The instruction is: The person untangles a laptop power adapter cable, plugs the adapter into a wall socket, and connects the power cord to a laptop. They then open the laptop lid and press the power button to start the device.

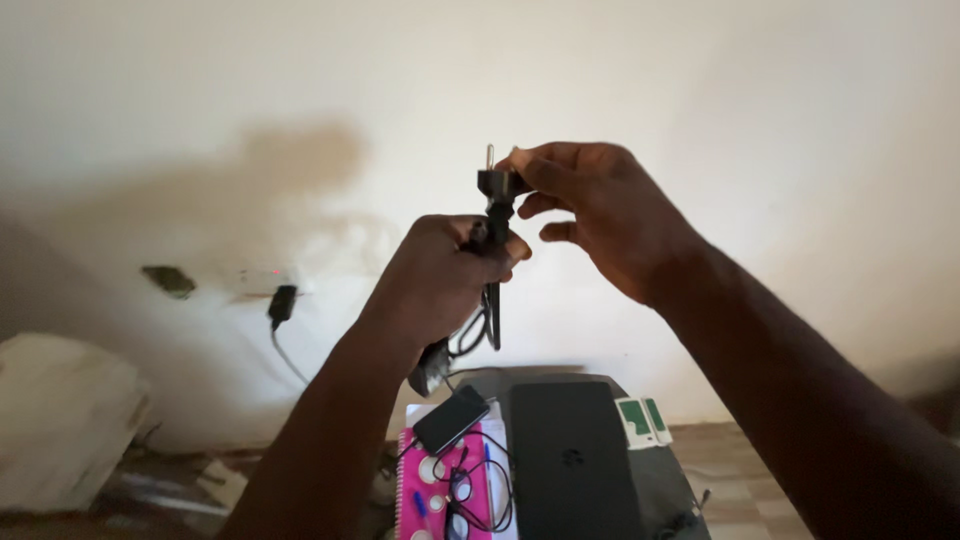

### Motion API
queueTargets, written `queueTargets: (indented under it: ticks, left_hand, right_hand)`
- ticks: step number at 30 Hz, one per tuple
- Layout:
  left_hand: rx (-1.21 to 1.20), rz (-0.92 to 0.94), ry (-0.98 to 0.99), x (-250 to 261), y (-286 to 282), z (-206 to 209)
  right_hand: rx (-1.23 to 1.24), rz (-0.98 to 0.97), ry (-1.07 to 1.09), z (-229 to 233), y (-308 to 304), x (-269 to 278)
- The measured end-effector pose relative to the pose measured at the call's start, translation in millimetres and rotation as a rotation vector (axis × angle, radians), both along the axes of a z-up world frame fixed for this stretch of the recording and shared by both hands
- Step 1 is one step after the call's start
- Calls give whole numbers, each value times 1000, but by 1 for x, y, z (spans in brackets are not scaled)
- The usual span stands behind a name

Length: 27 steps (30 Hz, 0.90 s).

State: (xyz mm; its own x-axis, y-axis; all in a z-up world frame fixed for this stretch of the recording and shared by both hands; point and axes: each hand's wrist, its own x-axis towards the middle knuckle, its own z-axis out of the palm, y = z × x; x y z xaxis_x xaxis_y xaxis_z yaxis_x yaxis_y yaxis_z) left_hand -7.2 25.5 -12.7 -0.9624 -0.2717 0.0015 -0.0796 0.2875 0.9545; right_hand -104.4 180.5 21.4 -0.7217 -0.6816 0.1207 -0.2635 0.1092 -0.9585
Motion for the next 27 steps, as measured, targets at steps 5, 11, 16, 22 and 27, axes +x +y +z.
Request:
queueTargets:
  ticks: [5, 11, 16, 22, 27]
  left_hand:
    - [32, 127, -21, 24, -2, -1]
    - [52, 194, -12, 41, -1, -5]
    - [229, 291, 32, 51, -6, -1]
    - [93, 376, 23, 37, -10, 13]
    - [99, 343, 96, 27, -31, 13]
  right_hand:
    - [-59, 242, -116, -6, -18, 3]
    - [-239, 448, -229, -31, -18, 0]
    - [-330, 514, -411, -42, -7, 0]
    - [-390, 718, -724, -42, -11, 5]
    - [-368, 597, -770, -40, -33, 9]
